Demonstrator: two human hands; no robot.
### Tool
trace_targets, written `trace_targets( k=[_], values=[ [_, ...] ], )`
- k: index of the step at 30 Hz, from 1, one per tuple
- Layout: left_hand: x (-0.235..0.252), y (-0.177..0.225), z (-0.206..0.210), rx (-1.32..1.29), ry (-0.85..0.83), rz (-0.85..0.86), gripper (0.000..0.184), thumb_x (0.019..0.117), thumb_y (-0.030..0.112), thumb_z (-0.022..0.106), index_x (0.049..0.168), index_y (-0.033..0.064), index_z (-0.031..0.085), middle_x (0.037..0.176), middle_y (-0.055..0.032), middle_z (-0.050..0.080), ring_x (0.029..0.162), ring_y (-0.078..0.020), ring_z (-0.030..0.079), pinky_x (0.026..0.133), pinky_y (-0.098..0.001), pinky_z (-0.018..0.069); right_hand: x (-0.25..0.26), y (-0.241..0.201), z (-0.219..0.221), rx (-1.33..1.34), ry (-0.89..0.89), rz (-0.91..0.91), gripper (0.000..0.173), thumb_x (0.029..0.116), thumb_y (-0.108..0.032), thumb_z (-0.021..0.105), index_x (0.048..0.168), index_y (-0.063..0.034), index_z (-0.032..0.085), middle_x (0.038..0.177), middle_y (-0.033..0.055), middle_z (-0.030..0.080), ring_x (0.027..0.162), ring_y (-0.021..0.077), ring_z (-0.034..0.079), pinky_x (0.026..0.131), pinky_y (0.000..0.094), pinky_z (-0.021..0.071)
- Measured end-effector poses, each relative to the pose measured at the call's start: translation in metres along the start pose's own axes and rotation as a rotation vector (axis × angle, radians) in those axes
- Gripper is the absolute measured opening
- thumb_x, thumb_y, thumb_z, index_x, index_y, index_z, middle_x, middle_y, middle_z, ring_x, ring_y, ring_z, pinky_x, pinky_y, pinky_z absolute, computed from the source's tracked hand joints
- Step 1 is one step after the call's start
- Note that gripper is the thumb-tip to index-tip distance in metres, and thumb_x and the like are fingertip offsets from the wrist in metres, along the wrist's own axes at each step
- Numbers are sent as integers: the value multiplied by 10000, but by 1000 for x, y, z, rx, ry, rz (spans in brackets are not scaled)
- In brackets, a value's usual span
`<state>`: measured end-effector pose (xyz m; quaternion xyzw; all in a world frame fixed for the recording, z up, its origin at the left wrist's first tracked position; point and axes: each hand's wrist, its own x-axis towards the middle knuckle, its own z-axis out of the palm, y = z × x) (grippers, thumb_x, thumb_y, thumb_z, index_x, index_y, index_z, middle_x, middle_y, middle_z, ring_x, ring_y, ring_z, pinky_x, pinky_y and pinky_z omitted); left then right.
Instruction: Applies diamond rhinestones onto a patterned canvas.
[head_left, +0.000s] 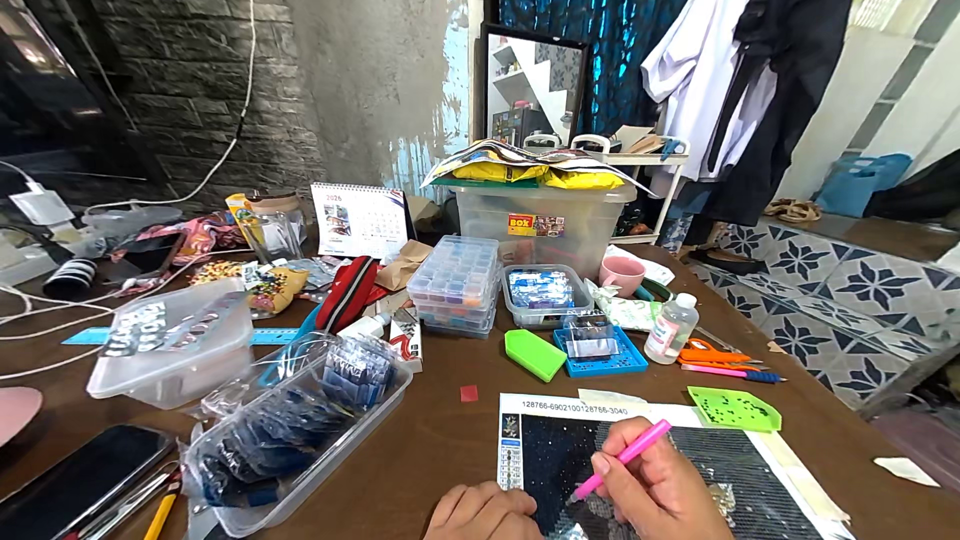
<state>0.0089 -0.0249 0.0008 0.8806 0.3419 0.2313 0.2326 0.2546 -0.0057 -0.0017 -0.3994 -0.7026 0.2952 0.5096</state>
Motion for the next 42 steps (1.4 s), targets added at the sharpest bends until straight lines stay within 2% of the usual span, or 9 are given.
trace_targets(
  k=[5, 10, 14, 19, 23, 42],
  values=[
    [0, 0, 0, -1, -4, 3, 478, 872, 395, 728, 1160, 16, 685, 1330, -198, 653, 1242, -387, 599, 1047, -600, 398, 0, 0, 0, -21, -7, -16, 64, 1009, -74, 572, 1035, -43, 523, 714, -37, 596, 586, -12, 572, 533, 167, 492],
    [0, 0, 0, -5, -13, -6, 480, 875, 397, 730, 1163, 15, 689, 1338, -201, 649, 1260, -397, 588, 1058, -614, 392, -1, 0, 1, -110, -18, -109, 105, 1026, -103, 566, 1036, -5, 530, 699, 16, 585, 578, -2, 544, 542, 158, 466],
    [0, -1, 0, -7, -13, -7, 472, 875, 394, 727, 1163, 22, 690, 1339, -193, 650, 1262, -389, 589, 1058, -609, 392, -4, -3, 0, -42, 21, -144, 79, 1020, -90, 570, 1035, -29, 523, 723, -1, 605, 605, -21, 570, 554, 146, 489],
    [0, 0, 0, -13, -12, -14, 469, 870, 383, 739, 1157, 15, 692, 1339, -194, 650, 1261, -390, 589, 1057, -611, 391, -7, -6, -2, 90, -102, -168, 65, 1036, -101, 562, 1053, -54, 521, 767, 3, 622, 655, -13, 587, 595, 160, 499],
    [0, 0, -1, -4, -12, -9, 465, 872, 385, 736, 1156, 19, 693, 1339, -194, 651, 1256, -386, 592, 1055, -605, 393, -7, -5, -1, 86, -159, -167, 70, 1037, -94, 559, 1052, -37, 521, 746, 21, 608, 647, -1, 583, 599, 167, 497],
    [0, 0, 0, 1, 1, -1, 470, 868, 395, 738, 1147, 19, 693, 1333, -188, 654, 1247, -385, 596, 1043, -604, 401, -7, -6, 0, 79, -201, -183, 90, 1043, -97, 561, 1047, -14, 525, 761, 52, 607, 652, 12, 579, 601, 161, 487]
  ],
)
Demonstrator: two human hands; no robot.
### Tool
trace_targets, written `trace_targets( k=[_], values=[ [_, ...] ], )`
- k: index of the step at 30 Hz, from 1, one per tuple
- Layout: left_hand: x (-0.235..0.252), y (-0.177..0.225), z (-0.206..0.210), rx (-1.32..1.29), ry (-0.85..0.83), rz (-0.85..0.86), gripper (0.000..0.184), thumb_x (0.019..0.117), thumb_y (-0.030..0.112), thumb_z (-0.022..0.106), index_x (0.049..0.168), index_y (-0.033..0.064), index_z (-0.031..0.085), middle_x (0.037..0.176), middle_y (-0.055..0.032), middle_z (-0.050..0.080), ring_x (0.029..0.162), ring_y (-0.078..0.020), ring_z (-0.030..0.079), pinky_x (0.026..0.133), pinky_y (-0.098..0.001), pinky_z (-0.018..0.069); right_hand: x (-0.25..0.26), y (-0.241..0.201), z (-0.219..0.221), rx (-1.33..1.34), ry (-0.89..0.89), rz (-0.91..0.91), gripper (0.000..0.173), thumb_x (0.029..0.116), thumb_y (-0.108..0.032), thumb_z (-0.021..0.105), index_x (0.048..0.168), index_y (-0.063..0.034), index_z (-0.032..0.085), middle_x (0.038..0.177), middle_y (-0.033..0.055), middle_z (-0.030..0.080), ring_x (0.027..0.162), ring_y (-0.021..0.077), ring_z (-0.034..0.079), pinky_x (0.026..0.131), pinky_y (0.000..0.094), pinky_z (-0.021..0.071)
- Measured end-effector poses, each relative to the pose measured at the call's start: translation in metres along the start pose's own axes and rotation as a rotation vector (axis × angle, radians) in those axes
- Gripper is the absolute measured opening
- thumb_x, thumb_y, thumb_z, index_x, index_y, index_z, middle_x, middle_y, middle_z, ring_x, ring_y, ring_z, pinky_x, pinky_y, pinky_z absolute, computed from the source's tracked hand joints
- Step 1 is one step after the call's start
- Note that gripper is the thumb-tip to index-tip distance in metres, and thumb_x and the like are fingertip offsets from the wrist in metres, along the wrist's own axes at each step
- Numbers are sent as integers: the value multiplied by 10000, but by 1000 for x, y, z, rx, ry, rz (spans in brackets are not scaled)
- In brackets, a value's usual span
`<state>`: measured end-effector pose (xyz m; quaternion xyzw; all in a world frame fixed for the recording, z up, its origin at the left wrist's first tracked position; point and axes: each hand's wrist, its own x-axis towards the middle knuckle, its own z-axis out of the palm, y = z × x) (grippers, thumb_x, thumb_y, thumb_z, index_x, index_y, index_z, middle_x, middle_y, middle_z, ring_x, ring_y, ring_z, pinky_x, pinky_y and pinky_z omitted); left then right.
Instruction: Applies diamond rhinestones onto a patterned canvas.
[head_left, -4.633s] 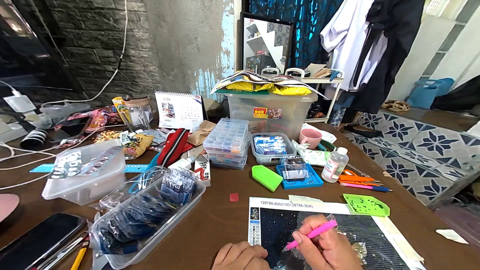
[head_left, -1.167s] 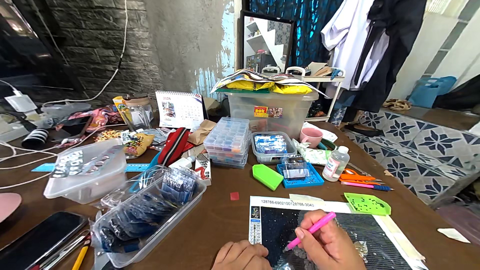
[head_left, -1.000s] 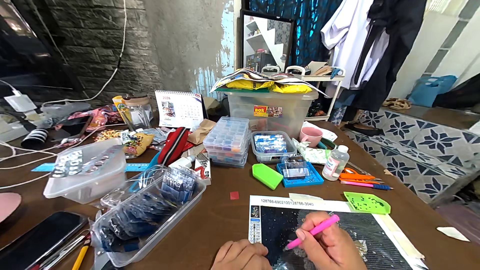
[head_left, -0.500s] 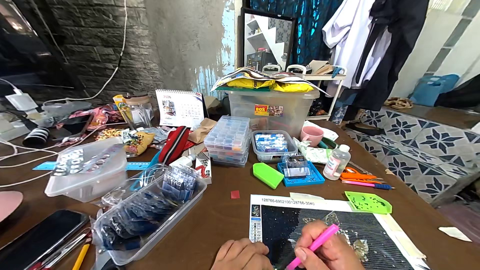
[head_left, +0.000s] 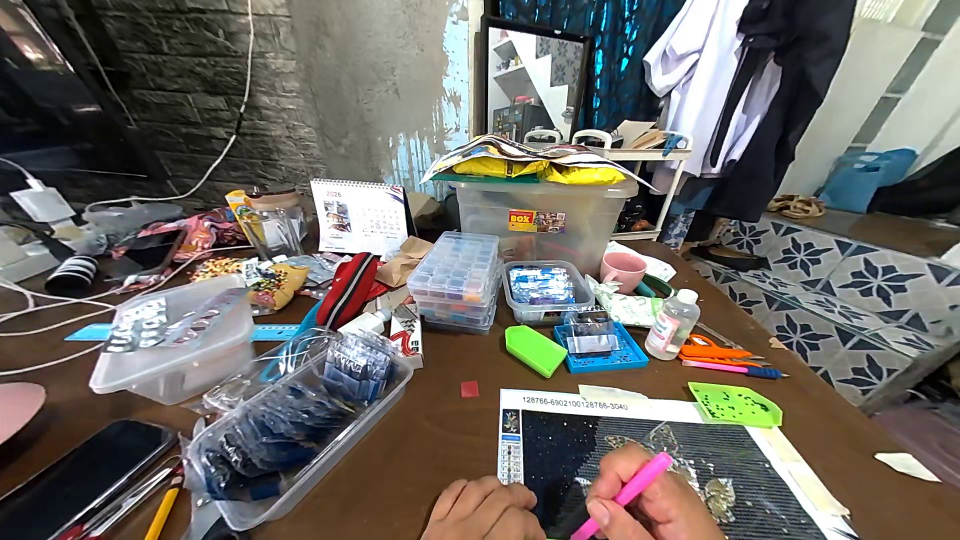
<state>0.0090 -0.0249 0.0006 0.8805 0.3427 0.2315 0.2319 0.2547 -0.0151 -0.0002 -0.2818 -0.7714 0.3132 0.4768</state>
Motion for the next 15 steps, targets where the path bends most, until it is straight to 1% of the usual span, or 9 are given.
trace_targets(
  k=[10, 12, 15],
  values=[
    [0, 0, 0, 4, 3, 1, 462, 873, 391, 733, 1143, 19, 692, 1328, -191, 656, 1239, -381, 602, 1039, -601, 403, 0, 0, 1, 12, -15, -7, 87, 1042, -90, 559, 1049, -11, 524, 754, 56, 601, 646, 15, 575, 597, 159, 482],
    [0, 0, 0, 5, 3, 0, 460, 873, 393, 731, 1139, 20, 693, 1326, -189, 658, 1241, -380, 602, 1041, -600, 403, 0, 0, 1, 9, 1, 7, 86, 1041, -93, 560, 1045, -14, 527, 752, 48, 604, 649, 11, 581, 601, 162, 489],
    [0, 0, 0, 6, 0, -3, 462, 870, 396, 735, 1140, 23, 695, 1330, -186, 657, 1240, -375, 602, 1042, -598, 402, 0, -1, 1, 28, 34, 40, 73, 1036, -96, 562, 1043, -34, 523, 755, 15, 615, 656, -3, 589, 604, 170, 501]
  ],
)
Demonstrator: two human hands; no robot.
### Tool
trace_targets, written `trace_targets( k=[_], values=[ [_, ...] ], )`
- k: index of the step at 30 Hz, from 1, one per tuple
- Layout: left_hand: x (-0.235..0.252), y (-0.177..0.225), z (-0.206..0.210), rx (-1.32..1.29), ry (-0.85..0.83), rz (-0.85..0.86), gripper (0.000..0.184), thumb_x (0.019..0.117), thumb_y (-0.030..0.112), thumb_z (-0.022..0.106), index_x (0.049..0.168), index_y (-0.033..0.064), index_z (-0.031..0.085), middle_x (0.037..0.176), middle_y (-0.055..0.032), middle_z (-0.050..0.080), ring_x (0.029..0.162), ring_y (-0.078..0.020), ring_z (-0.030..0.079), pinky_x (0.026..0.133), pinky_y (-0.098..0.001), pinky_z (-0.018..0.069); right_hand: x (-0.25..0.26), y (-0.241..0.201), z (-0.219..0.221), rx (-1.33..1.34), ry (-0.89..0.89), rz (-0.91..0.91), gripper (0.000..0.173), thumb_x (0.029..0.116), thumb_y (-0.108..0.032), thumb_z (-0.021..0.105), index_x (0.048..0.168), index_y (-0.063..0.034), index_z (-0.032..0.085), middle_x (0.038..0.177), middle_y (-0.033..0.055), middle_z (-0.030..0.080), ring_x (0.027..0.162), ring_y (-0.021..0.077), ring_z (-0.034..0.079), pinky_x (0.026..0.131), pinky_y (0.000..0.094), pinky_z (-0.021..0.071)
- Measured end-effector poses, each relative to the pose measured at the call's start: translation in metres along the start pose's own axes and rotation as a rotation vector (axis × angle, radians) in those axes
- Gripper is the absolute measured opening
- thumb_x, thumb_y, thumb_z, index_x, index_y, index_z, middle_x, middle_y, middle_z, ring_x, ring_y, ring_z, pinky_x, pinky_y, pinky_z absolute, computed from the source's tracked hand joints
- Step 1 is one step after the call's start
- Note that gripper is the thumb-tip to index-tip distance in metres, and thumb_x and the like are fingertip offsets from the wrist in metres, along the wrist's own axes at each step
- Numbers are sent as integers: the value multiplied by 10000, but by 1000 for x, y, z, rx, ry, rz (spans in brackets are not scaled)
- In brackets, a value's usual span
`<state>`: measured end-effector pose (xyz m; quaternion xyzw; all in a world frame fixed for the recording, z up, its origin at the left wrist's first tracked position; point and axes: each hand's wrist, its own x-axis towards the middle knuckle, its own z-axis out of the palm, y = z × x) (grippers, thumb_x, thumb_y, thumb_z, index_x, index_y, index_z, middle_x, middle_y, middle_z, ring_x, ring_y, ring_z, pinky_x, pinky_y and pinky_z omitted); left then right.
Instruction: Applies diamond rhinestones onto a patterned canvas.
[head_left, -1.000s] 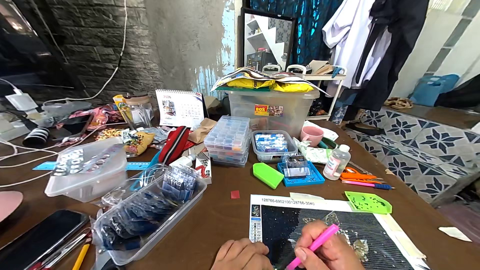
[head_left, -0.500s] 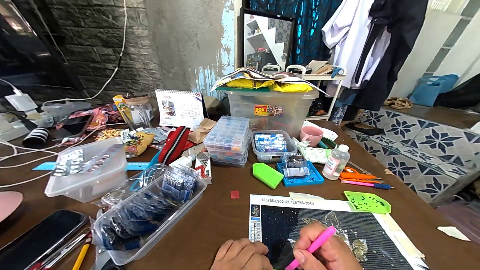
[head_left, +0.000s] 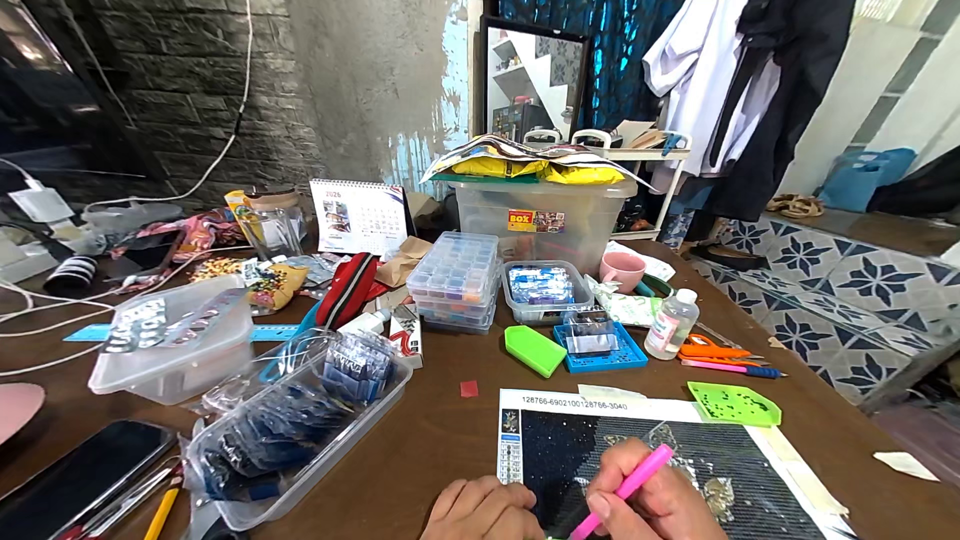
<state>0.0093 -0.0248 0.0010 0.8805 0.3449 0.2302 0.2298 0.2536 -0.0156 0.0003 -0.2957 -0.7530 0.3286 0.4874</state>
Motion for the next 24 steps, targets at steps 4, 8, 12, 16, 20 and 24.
trace_targets(
  k=[4, 8, 12, 16, 20, 24],
  values=[
    [0, 0, 0, -11, -8, -1, 463, 872, 392, 732, 1143, 19, 693, 1333, -191, 653, 1244, -384, 597, 1041, -602, 401, 1, 1, -1, 55, 60, 40, 59, 1029, -88, 575, 1052, -77, 522, 765, -36, 623, 643, -16, 594, 583, 174, 513],
    [0, 0, 0, -10, -11, 1, 468, 873, 393, 730, 1152, 19, 692, 1337, -191, 651, 1243, -383, 598, 1039, -595, 404, 4, 2, -3, 30, 145, 102, 74, 1011, -61, 570, 1042, -93, 511, 751, -72, 618, 619, -25, 582, 557, 162, 499],
    [0, -1, 0, -5, -10, 1, 470, 874, 399, 728, 1153, 22, 691, 1339, -187, 651, 1247, -384, 594, 1040, -593, 402, 6, 5, -4, -22, 191, 153, 70, 996, -52, 560, 1037, -81, 511, 734, -73, 608, 592, -21, 572, 528, 165, 487],
    [0, 0, -1, -13, -15, -9, 475, 870, 394, 737, 1156, 18, 693, 1341, -188, 651, 1255, -390, 589, 1050, -603, 396, 6, 6, -3, -40, 189, 162, 67, 995, -55, 565, 1035, -73, 514, 730, -67, 600, 590, -19, 570, 528, 166, 490],
    [0, 0, -1, -11, -14, -5, 475, 872, 397, 732, 1159, 21, 691, 1341, -186, 652, 1251, -388, 593, 1047, -599, 399, 7, 5, -3, -49, 186, 163, 69, 991, -50, 566, 1033, -70, 515, 731, -66, 599, 587, -23, 566, 528, 163, 487],
    [0, 0, -1, -10, -11, -4, 473, 870, 393, 733, 1159, 21, 691, 1336, -188, 653, 1251, -388, 593, 1051, -600, 396, 7, 6, -3, -69, 180, 156, 63, 992, -48, 565, 1035, -61, 521, 729, -62, 596, 588, -19, 566, 531, 165, 487]
  ],
)
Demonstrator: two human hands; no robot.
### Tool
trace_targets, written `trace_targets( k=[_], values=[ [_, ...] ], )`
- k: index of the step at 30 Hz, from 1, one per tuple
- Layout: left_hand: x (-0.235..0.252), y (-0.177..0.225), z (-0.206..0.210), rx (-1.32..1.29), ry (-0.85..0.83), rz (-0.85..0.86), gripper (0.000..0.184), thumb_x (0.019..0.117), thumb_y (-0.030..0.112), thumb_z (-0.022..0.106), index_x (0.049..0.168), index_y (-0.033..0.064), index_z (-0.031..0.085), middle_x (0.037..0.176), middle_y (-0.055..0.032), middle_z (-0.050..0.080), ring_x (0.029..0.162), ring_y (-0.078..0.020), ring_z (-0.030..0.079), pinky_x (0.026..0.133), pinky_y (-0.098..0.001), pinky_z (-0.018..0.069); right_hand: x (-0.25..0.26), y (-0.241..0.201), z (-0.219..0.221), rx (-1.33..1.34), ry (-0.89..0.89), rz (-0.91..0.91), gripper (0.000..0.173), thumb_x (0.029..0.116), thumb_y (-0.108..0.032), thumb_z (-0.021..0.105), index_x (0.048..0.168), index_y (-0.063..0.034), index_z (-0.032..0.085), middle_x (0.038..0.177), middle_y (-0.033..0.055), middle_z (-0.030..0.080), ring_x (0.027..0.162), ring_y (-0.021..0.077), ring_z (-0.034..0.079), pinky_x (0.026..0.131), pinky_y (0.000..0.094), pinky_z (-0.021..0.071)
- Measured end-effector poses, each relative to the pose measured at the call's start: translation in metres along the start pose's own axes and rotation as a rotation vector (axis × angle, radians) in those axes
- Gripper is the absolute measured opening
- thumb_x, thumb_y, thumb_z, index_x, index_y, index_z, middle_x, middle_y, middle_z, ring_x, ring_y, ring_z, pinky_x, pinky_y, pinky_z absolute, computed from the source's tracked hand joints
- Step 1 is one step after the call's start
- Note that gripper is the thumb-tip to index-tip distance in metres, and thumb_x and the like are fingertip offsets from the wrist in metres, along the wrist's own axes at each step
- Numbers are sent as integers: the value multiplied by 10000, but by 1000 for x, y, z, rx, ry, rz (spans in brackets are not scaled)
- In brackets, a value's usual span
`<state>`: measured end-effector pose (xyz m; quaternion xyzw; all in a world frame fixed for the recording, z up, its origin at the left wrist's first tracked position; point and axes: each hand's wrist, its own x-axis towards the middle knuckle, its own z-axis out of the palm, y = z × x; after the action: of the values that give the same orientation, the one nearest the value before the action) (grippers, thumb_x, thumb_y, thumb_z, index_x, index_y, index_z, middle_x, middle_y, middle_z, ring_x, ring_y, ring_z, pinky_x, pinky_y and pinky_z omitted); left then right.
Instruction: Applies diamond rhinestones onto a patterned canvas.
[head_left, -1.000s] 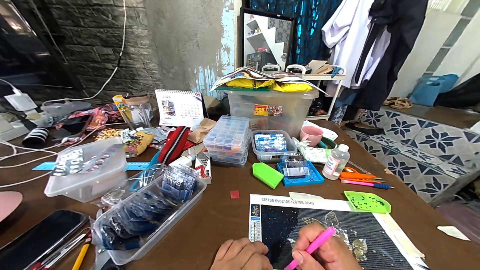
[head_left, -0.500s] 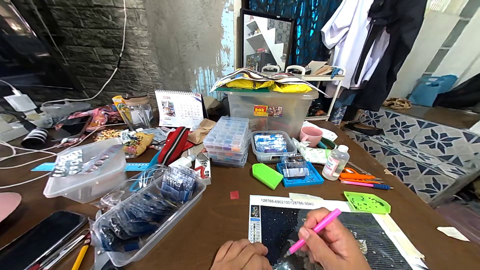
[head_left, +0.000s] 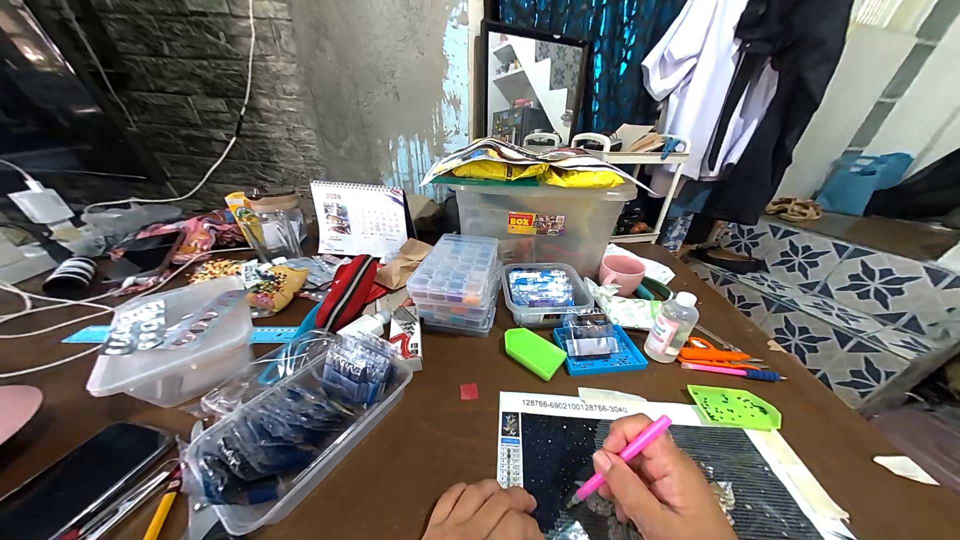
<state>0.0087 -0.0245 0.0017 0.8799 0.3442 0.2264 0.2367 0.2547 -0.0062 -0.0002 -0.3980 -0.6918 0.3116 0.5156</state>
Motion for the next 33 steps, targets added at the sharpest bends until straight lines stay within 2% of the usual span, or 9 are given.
trace_targets(
  k=[16, 21, 23, 28, 30, 33],
  values=[
    [0, -1, 1, 3, -5, 2, 477, 871, 393, 732, 1165, 20, 688, 1339, -186, 651, 1251, -387, 592, 1048, -601, 396, -1, 2, 1, -46, -17, -38, 64, 1002, -67, 570, 1036, -41, 524, 716, -39, 595, 588, -15, 571, 534, 167, 490],
    [0, 1, 0, 4, -8, -8, 471, 873, 389, 735, 1160, 18, 693, 1348, -192, 646, 1263, -391, 587, 1057, -611, 391, -1, 1, 1, -186, -60, -193, 114, 1023, -92, 559, 1046, 18, 538, 702, 53, 592, 587, 19, 555, 560, 161, 475],
    [0, 1, 0, 6, -6, -7, 469, 873, 388, 737, 1155, 16, 694, 1345, -194, 648, 1261, -391, 590, 1057, -607, 395, -2, 1, 1, -210, -65, -201, 125, 1030, -104, 558, 1050, 18, 538, 698, 58, 588, 586, 25, 555, 560, 164, 475],
    [-1, 1, 0, 2, 4, 4, 462, 871, 379, 739, 1151, 14, 693, 1338, -196, 651, 1250, -389, 594, 1047, -604, 397, -3, -5, 1, -73, -15, -172, 85, 1026, -97, 565, 1044, -23, 526, 733, 7, 614, 610, -17, 577, 560, 149, 493],
    [-1, 1, 0, 2, 2, 0, 464, 874, 386, 734, 1153, 18, 692, 1342, -191, 649, 1255, -384, 591, 1051, -601, 394, -5, -7, 0, 24, -61, -165, 71, 1037, -110, 565, 1052, -55, 522, 766, -12, 630, 640, -20, 593, 580, 159, 510],
    [-1, 1, 0, 1, -2, -2, 463, 873, 386, 735, 1154, 20, 692, 1342, -191, 649, 1256, -383, 591, 1052, -600, 393, -9, -8, 1, 100, -176, -154, 73, 1044, -108, 555, 1059, -44, 524, 782, 14, 636, 677, 5, 607, 622, 186, 517]
  ],
)
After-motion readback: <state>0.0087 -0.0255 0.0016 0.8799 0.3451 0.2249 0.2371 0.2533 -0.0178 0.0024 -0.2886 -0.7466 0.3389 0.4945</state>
